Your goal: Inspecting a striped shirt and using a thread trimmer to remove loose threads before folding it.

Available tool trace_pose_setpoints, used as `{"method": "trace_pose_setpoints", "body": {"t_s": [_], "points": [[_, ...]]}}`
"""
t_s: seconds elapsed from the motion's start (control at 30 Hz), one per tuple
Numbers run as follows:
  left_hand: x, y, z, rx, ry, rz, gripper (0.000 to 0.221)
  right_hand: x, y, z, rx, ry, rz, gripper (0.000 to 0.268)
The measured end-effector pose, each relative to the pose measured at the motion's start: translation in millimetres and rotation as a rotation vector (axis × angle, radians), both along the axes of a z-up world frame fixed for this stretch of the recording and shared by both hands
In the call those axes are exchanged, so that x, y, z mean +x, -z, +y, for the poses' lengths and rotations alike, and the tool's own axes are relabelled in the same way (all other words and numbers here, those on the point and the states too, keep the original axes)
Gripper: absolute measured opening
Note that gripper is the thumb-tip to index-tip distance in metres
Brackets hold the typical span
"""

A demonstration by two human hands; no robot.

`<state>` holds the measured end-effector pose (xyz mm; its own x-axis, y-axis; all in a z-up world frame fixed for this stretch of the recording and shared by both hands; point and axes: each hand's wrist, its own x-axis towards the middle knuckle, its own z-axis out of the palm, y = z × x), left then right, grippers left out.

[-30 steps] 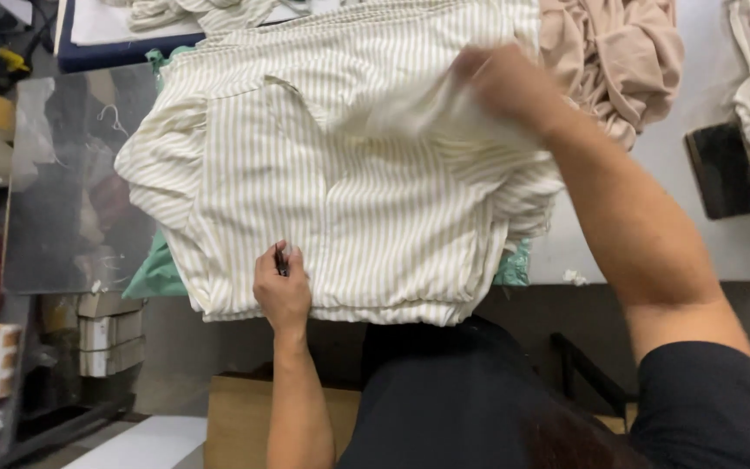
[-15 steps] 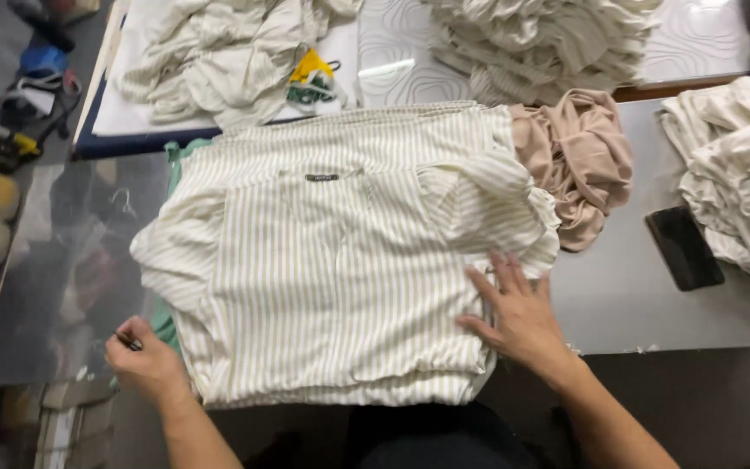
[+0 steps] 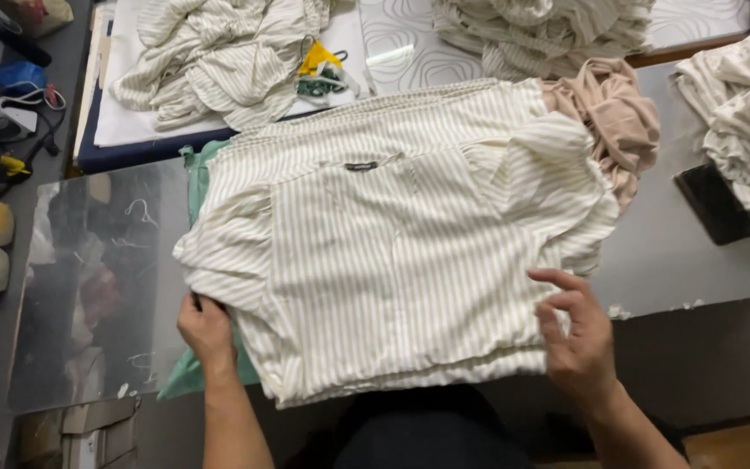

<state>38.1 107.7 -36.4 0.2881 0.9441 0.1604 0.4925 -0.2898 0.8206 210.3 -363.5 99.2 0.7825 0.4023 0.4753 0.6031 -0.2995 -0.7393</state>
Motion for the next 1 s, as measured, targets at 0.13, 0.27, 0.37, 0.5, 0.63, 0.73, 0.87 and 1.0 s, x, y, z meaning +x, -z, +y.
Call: {"method": "trace_pose_setpoints", "body": {"t_s": [0.13,0.27,0.37,0.5,0.63,0.73,0.87,1.0], "points": [[6,-23,0,-0.225,0.09,-0.054,0.044,-16,-19,61,-0.032,-0.264,0.071,0.034],[13,-17,11,0.006,0.087,-0.104,0.017,-29,-22,125,-0.172,-0.492,-0.05,0.015],[13,-8,24,0.255,0.07,-0.052,0.025,-36,-9,184,-0.172,-0.554,0.159,0.029],[26,-39,14,0.436,0.286,-0.147,0.075,-32,0,274,-0.277,-0.568,0.358,0.077],[54,-83,-18,0.312,0.534,-0.268,0.047,-11,79,328,-0.135,-0.529,0.353,0.078],[62,-75,-10,0.023,0.468,-0.324,0.027,9,131,331,-0.03,-0.428,0.644,0.047],[68,-49,-13,0.05,0.477,-0.062,0.042,27,188,318,0.504,-0.295,1.144,0.015],[70,-30,-10,0.189,0.426,-0.004,0.029,63,239,304,0.766,-0.141,1.278,0.018]]}}
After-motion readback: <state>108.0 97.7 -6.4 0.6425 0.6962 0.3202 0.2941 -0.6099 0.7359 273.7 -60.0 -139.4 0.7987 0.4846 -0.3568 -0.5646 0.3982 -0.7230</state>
